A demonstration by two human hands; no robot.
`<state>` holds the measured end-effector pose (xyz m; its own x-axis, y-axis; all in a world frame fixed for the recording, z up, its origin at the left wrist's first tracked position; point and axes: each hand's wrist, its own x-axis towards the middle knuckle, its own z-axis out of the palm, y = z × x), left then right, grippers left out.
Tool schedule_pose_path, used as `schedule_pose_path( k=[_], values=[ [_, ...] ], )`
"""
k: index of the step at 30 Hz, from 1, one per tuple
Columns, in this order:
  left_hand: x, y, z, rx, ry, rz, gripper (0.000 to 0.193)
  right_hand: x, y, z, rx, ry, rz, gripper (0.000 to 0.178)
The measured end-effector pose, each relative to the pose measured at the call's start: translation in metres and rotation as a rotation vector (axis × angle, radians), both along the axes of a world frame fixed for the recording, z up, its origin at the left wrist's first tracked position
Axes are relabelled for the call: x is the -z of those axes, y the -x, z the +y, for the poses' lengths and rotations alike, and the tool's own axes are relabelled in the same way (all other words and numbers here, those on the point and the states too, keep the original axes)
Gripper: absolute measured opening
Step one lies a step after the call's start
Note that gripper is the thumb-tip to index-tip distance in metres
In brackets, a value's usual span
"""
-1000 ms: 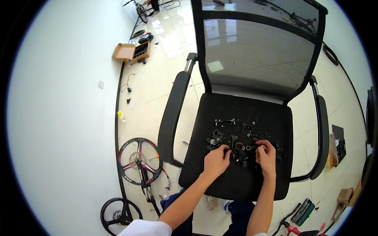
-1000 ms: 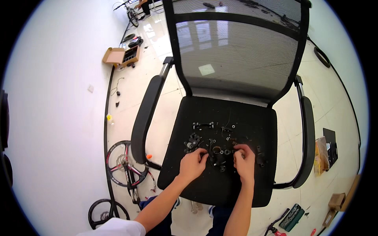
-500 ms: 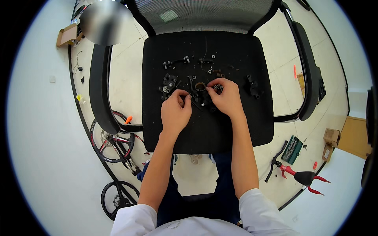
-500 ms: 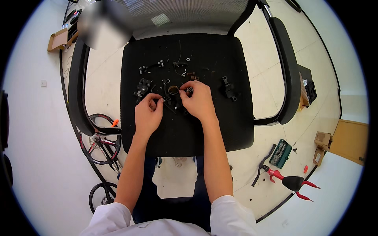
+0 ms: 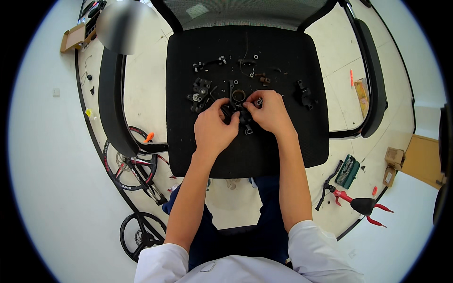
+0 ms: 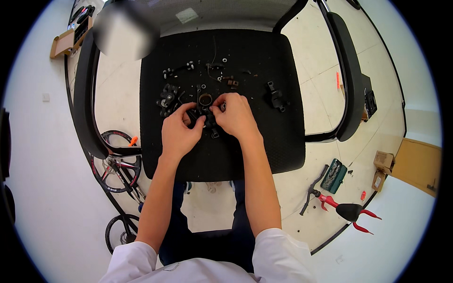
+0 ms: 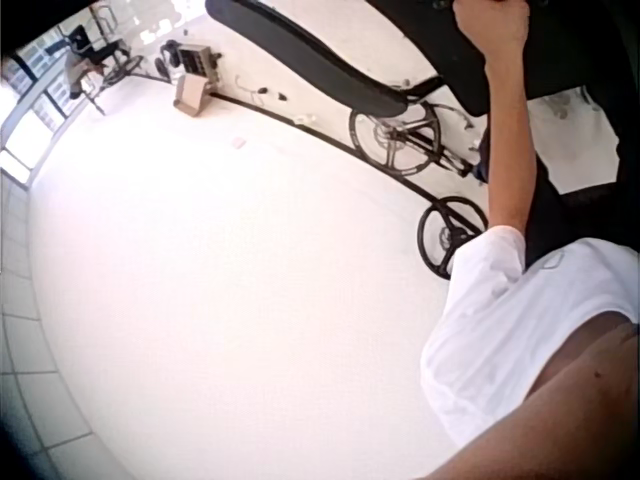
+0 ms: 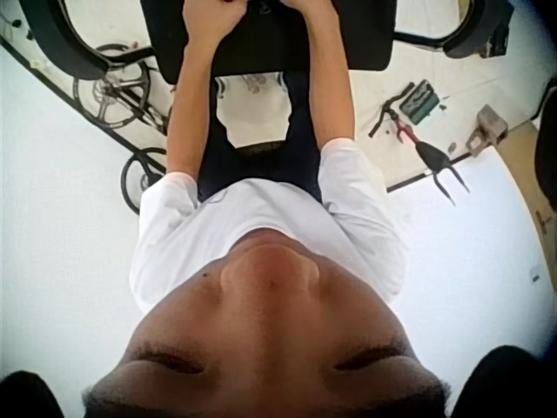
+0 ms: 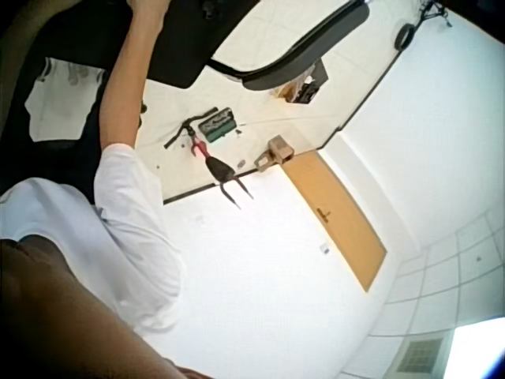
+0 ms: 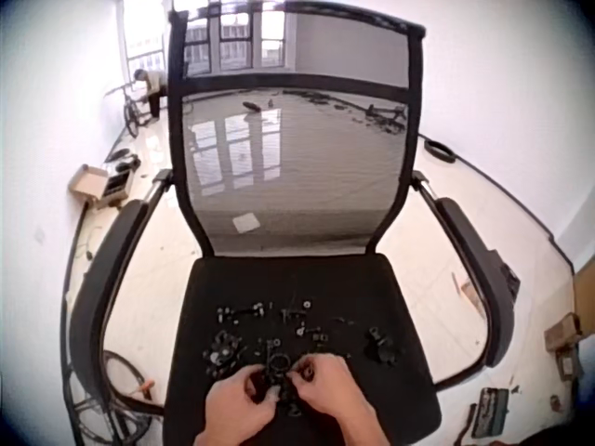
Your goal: The person assembles small mechanical parts on a black chair seat, repeatedly picking up components, aligning them, and inserting pins or screws. They handle multiple small metal pieces and fasteners, occasionally repositioning parts and adjusting their orientation.
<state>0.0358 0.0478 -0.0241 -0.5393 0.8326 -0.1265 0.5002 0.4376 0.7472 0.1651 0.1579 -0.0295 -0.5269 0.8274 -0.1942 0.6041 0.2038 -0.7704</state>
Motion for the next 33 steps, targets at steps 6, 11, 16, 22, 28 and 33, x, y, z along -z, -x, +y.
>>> schedule_pose_path(
  k=[6,11,16,22,28,33],
  values=[
    [0.005,0.002,0.001,-0.023,0.0,-0.025,0.038,0.002,-0.003,0.001,-0.01,-0.088,0.001,0.02],
    [-0.001,0.004,0.002,0.014,0.019,-0.034,0.034,-0.007,-0.017,0.013,0.186,0.198,0.257,0.024],
    [-0.003,0.013,-0.002,0.089,-0.016,0.057,0.025,-0.018,-0.03,0.02,0.317,0.897,0.902,0.019],
    [0.0,0.015,0.001,0.029,0.041,0.063,0.015,-0.019,-0.034,0.022,0.26,1.053,0.977,0.022],
    [0.001,0.011,-0.001,0.058,0.043,0.097,0.011,-0.011,-0.031,0.011,-0.016,0.307,0.089,0.027],
    [0.001,0.015,0.002,0.036,0.029,-0.009,0.014,-0.007,-0.034,0.01,-0.09,0.149,-0.002,0.021]
  ],
)
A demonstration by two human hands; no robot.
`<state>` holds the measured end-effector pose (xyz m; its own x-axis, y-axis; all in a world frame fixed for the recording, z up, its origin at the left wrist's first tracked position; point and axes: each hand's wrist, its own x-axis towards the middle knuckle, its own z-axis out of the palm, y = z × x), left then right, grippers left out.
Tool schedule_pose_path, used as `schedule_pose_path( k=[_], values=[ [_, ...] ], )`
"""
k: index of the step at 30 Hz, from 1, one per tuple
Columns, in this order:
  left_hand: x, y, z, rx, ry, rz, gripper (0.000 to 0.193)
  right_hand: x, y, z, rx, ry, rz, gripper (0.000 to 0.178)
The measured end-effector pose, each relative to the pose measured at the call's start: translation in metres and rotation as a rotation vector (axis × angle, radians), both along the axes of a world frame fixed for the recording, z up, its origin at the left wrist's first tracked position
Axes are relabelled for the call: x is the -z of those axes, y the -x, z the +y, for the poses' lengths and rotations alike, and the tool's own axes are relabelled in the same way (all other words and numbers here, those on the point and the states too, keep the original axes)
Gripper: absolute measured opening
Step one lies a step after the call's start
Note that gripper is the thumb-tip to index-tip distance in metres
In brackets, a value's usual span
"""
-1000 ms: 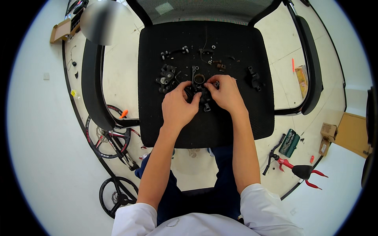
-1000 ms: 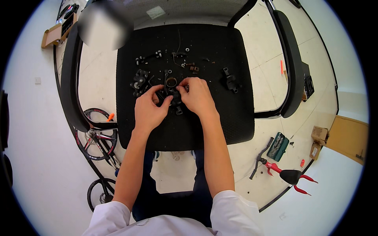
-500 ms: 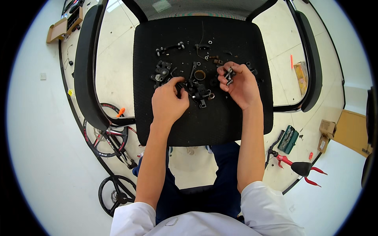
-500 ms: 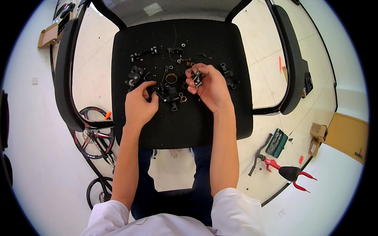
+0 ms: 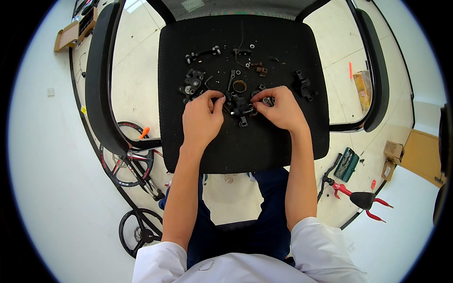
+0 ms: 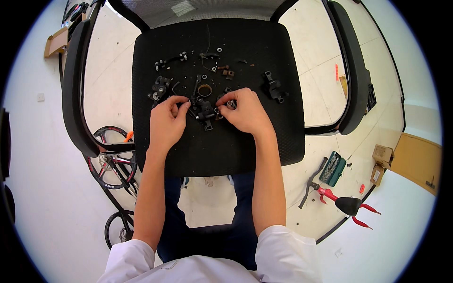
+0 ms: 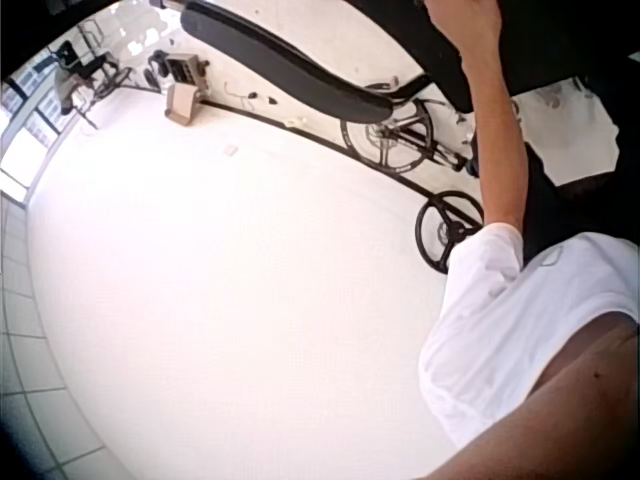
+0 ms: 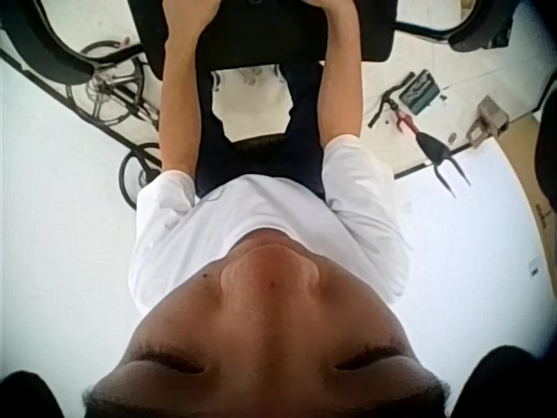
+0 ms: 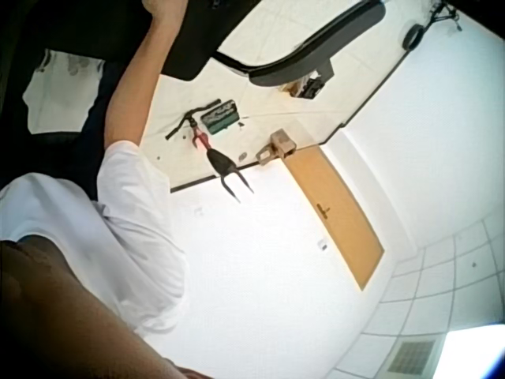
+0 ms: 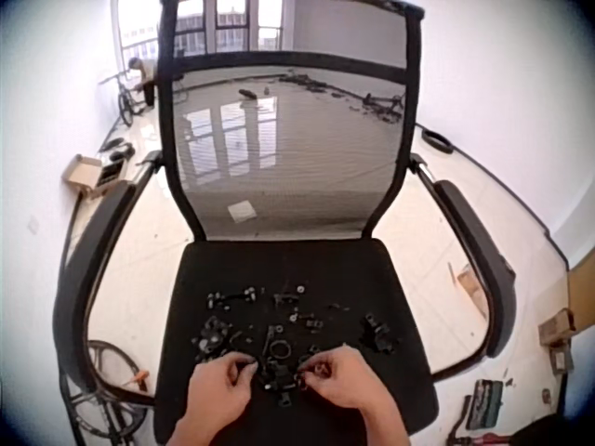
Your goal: The person assembles small mechanical parts on a black chair seat, repeatedly picking up components, aligning them, and inserting pins or screws. They handle multiple small metal pieces and fasteners, occasionally repositioning parts and adjusting their orientation.
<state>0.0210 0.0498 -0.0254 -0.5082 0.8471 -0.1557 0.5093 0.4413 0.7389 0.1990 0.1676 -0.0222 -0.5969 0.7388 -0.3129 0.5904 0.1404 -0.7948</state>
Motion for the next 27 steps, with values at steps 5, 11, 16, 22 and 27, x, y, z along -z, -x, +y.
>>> schedule_pose_path(
  k=[5,11,16,22,27],
  values=[
    [0.002,0.003,-0.002,-0.039,-0.09,-0.099,0.021,-0.005,0.007,-0.004,-0.037,-0.021,-0.067,0.019],
    [-0.008,-0.003,0.003,-0.072,-0.206,-0.22,0.022,0.005,0.005,0.001,0.137,0.067,0.21,0.011],
    [-0.015,-0.021,-0.007,-0.018,-0.376,-0.396,0.018,-0.001,0.02,-0.016,0.452,1.069,0.945,0.011],
    [-0.027,-0.03,-0.016,0.142,-0.491,-0.14,0.013,-0.019,0.057,-0.068,0.716,1.064,0.898,0.029],
    [-0.028,-0.019,-0.014,0.268,-0.646,0.189,0.017,-0.004,0.076,-0.085,0.694,1.344,1.067,0.026]
  ],
)
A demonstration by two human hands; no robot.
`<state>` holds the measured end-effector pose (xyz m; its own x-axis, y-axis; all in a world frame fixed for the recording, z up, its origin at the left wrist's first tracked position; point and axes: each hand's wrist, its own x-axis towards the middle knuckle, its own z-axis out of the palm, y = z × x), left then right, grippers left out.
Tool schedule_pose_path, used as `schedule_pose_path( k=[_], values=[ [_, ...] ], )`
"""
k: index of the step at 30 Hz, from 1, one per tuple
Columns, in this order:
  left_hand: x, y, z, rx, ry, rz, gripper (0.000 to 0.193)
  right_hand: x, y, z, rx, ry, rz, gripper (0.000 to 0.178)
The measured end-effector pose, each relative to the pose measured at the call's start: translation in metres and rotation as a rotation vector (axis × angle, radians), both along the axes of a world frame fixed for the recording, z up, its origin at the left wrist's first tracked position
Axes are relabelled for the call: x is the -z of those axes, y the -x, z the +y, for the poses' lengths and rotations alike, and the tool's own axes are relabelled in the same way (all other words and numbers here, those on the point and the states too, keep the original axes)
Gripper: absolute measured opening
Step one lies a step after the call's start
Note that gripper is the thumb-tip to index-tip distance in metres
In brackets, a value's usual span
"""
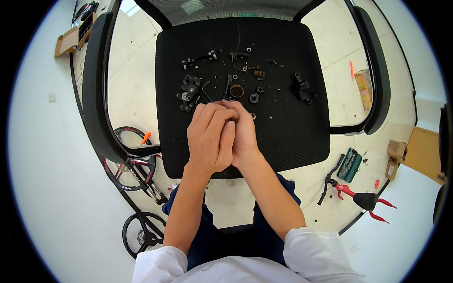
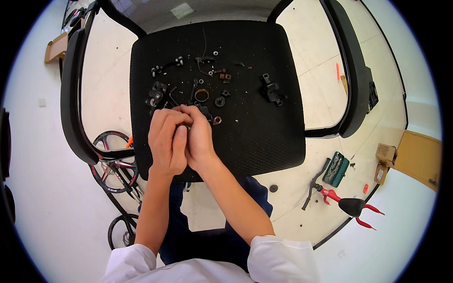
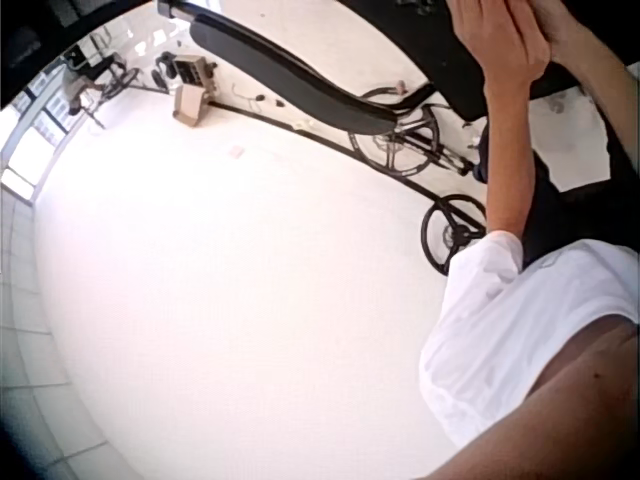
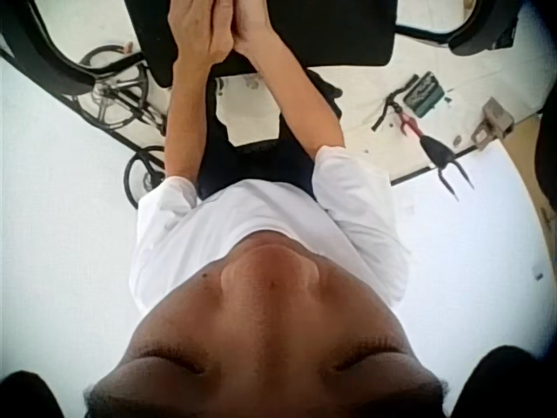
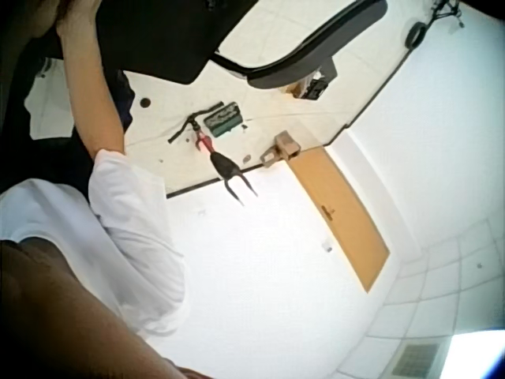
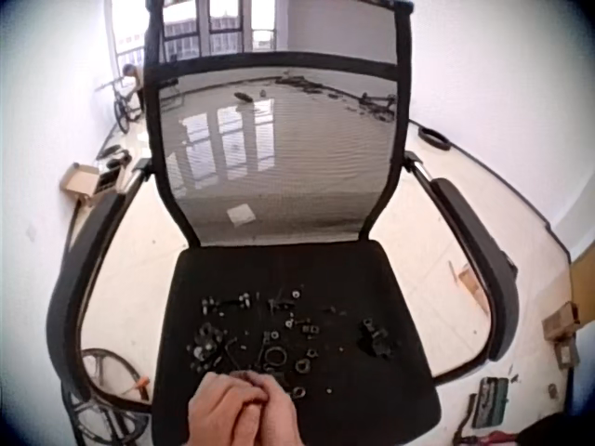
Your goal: The person assembles small mechanical parts on a black chair seat, repeatedly picking up components, aligning them, and inserting pins or screws. They handle multiple small metal pieces and fasteners, occasionally repositioning parts and adjusting their orientation.
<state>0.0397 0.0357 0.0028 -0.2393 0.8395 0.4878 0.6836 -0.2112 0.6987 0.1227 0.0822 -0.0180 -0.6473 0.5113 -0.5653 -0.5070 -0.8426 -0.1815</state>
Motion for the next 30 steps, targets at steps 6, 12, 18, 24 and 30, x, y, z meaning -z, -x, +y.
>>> schedule_pose_path(
  k=[6,12,18,24,30],
  values=[
    [0.004,0.001,0.001,0.1,-0.069,-0.106,0.022,0.007,0.01,-0.009,0.081,0.14,-0.063,0.025],
    [0.005,0.001,0.002,-0.086,-0.043,-0.257,0.018,-0.023,-0.005,0.014,-0.043,0.011,-0.07,0.038],
    [0.045,0.005,0.024,-0.192,0.238,0.007,0.022,-0.018,-0.041,0.048,0.01,-0.294,-0.186,0.049],
    [0.036,-0.003,0.031,-0.189,0.41,-0.038,0.024,-0.009,-0.04,0.084,-0.015,-0.597,-0.7,0.032],
    [0.028,0.001,0.032,-0.225,0.476,-0.179,0.025,0.007,-0.038,0.113,-0.261,-1.299,-1.215,0.021]
  ],
)
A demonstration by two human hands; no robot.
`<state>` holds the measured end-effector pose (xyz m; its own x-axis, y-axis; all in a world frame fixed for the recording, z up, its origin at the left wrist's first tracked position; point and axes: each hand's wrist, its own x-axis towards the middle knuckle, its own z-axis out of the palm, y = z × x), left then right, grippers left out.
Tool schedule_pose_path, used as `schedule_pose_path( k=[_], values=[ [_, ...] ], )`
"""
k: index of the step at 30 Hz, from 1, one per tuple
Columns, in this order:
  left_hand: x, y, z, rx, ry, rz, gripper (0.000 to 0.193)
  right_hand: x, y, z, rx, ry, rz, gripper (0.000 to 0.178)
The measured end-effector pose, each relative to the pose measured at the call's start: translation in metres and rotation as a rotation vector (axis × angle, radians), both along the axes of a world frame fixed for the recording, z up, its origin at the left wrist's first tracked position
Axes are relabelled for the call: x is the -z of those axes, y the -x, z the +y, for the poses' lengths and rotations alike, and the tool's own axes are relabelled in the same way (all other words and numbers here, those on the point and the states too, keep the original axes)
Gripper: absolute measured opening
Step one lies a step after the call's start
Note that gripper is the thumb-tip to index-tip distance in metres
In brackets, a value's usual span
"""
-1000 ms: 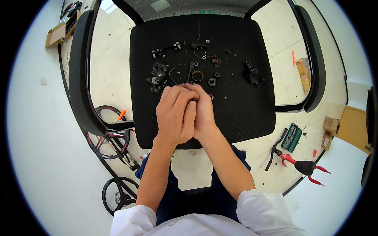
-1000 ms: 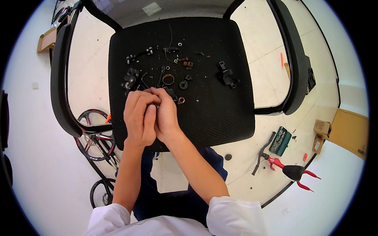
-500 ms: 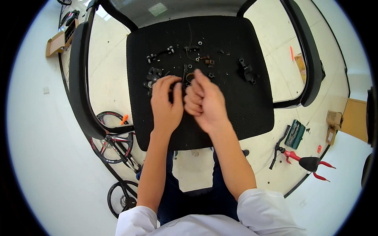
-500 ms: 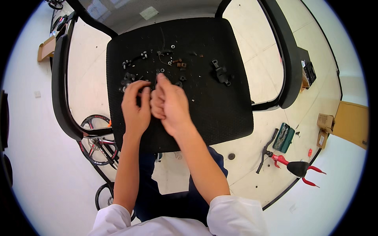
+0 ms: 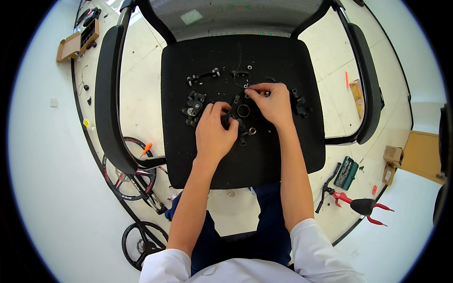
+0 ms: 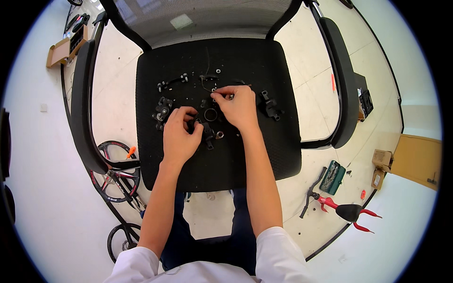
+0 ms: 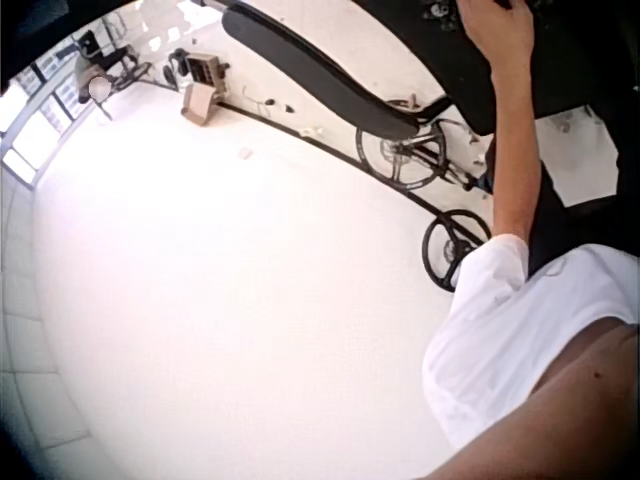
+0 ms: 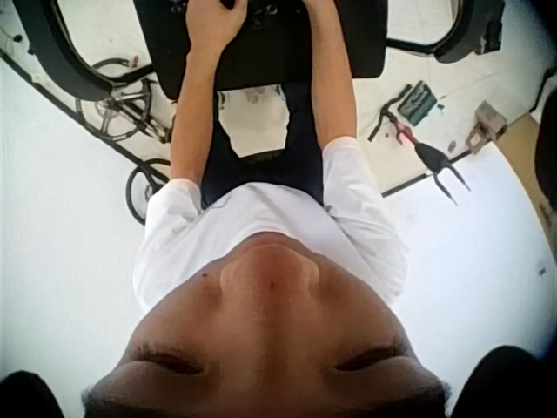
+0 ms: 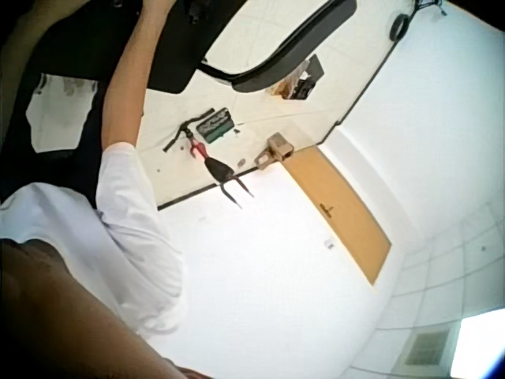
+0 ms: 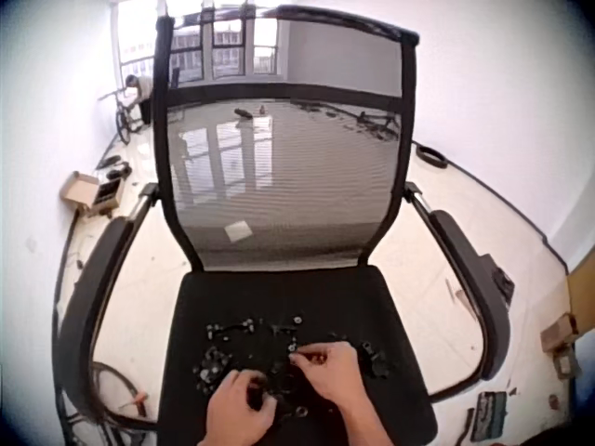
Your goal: The person assembles small mechanical parts on a black chair seat, repeatedly picking up components, aligning them, and inserting pins or screws. They handle multiple small metal pieces and fasteners, occasionally repositioning parts and adjusting their orientation.
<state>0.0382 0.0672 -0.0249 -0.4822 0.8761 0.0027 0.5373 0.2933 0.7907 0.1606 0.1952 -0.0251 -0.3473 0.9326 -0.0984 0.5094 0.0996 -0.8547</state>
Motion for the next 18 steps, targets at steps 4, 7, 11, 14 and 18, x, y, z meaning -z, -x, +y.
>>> schedule_pose_path(
  k=[4,7,11,14,18],
  values=[
    [-0.003,0.012,-0.007,0.0,0.141,-0.051,0.023,0.008,0.002,0.0,-0.09,-0.044,-0.137,0.02],
    [0.002,0.016,-0.012,0.029,-0.005,-0.025,0.018,0.008,0.003,-0.005,-0.087,-0.108,-0.159,0.02],
    [-0.002,0.018,-0.016,0.0,0.013,-0.12,0.017,0.006,-0.004,-0.004,0.128,0.346,0.395,0.016],
    [-0.005,0.022,-0.021,0.01,0.012,-0.139,0.017,-0.005,-0.017,0.001,0.258,0.866,1.191,0.015],
    [-0.008,0.024,-0.027,0.037,0.022,-0.16,0.019,-0.005,-0.024,0.002,0.129,0.977,1.212,0.016]
  ],
)
